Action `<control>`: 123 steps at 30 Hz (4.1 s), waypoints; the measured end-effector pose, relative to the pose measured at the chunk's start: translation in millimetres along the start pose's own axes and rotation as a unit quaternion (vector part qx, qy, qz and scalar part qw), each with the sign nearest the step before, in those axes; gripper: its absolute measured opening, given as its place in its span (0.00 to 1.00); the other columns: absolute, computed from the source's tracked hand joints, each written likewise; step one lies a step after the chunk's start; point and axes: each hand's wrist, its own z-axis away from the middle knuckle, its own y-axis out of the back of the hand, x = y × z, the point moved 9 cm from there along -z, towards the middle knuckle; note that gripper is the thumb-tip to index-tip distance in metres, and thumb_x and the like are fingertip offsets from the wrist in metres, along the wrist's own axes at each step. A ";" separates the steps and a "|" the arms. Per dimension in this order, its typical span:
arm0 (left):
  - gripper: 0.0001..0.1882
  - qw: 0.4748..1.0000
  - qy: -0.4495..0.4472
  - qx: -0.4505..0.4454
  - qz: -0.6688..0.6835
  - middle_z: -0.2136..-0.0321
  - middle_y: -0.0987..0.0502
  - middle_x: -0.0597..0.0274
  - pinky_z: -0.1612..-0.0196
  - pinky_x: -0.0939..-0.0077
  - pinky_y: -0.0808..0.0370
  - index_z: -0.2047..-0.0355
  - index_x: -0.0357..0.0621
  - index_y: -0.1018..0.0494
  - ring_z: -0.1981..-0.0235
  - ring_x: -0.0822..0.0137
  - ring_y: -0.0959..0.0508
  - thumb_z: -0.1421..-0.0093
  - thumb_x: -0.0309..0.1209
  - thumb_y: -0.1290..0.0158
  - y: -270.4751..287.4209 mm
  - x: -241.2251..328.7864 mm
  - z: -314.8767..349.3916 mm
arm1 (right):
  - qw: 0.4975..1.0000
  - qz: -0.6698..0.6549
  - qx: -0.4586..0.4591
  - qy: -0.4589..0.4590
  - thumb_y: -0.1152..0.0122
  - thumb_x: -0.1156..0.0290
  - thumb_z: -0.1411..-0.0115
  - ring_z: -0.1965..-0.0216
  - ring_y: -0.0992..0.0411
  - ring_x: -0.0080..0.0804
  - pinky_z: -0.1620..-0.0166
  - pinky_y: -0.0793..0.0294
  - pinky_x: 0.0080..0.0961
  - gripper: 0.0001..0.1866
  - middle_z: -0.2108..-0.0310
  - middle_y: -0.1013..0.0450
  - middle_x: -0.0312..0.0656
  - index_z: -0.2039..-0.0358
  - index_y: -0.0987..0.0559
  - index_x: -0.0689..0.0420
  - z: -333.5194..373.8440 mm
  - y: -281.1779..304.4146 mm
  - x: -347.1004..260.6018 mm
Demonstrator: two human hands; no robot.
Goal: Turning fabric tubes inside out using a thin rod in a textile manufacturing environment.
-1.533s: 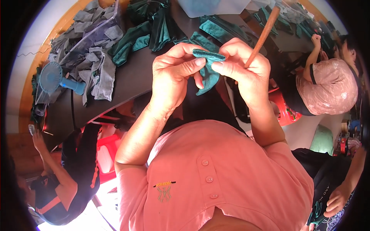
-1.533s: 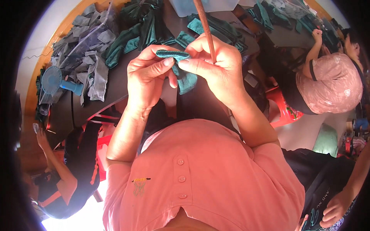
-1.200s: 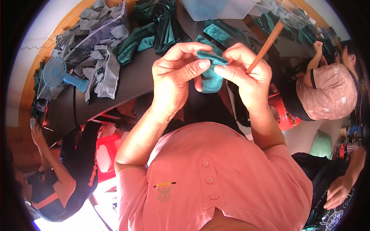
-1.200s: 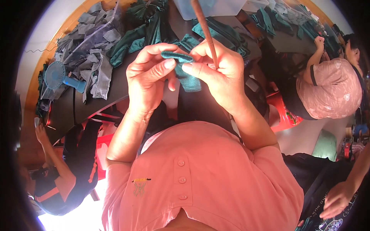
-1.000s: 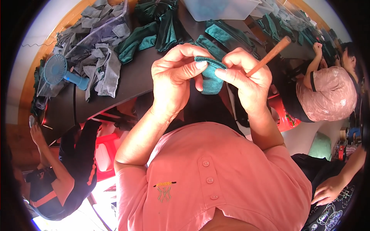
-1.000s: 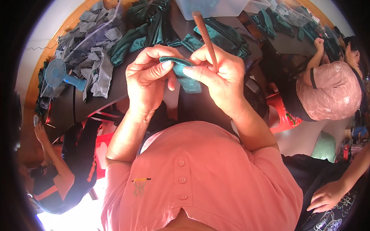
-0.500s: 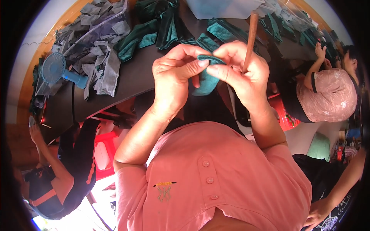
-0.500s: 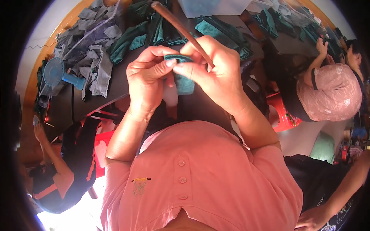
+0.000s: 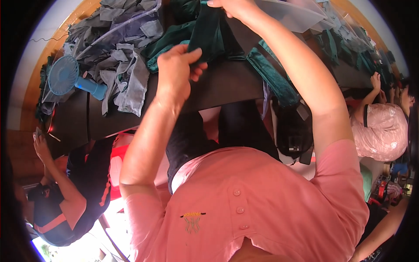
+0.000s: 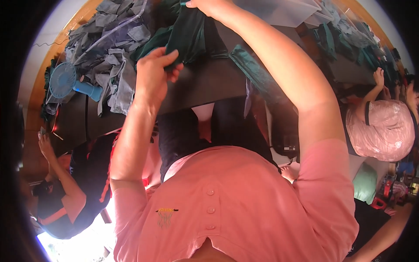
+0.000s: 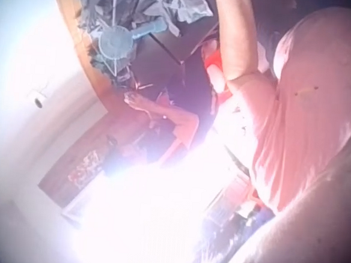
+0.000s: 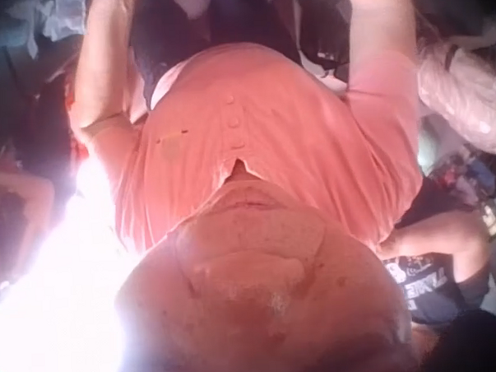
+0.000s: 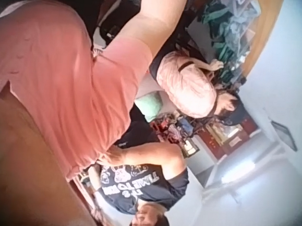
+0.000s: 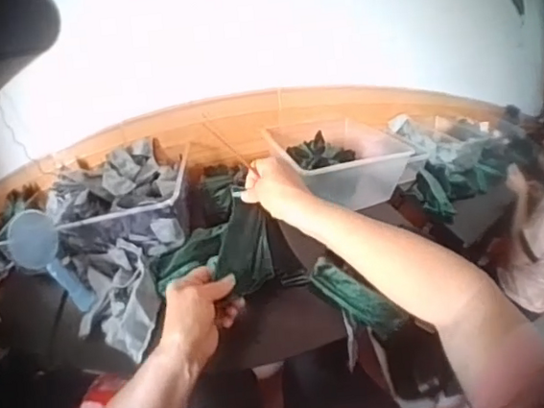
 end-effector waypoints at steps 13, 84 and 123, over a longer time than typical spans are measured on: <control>0.14 0.915 0.040 -0.131 -0.379 0.87 0.25 0.53 0.83 0.71 0.33 0.73 0.33 0.28 0.88 0.66 0.27 0.45 0.35 0.45 -15.8 -22.4 -61.0 | 0.964 0.265 -0.020 0.023 0.44 0.72 0.46 0.65 0.24 0.54 0.63 0.26 0.47 0.06 0.70 0.23 0.53 0.68 0.23 0.57 -12.2 -51.0 54.1; 0.07 0.948 -0.196 -0.157 0.197 0.65 0.24 0.53 0.66 0.68 0.17 0.68 0.32 0.25 0.67 0.64 0.21 0.47 0.11 0.46 -58.1 19.1 33.4 | 0.950 -0.309 -0.043 -0.007 0.42 0.85 0.50 0.61 0.31 0.22 0.53 0.32 0.20 0.21 0.61 0.25 0.36 0.53 0.23 0.61 215.6 63.1 0.2; 0.25 0.955 -0.136 -0.256 -0.064 0.57 0.23 0.65 0.70 0.86 0.32 0.49 0.44 0.27 0.69 0.79 0.26 0.49 0.18 0.43 -85.5 33.0 79.1 | 0.962 -0.222 -0.122 0.100 0.35 0.78 0.50 0.77 0.40 0.15 0.72 0.40 0.16 0.07 0.77 0.36 0.28 0.70 0.24 0.63 203.0 83.1 -35.4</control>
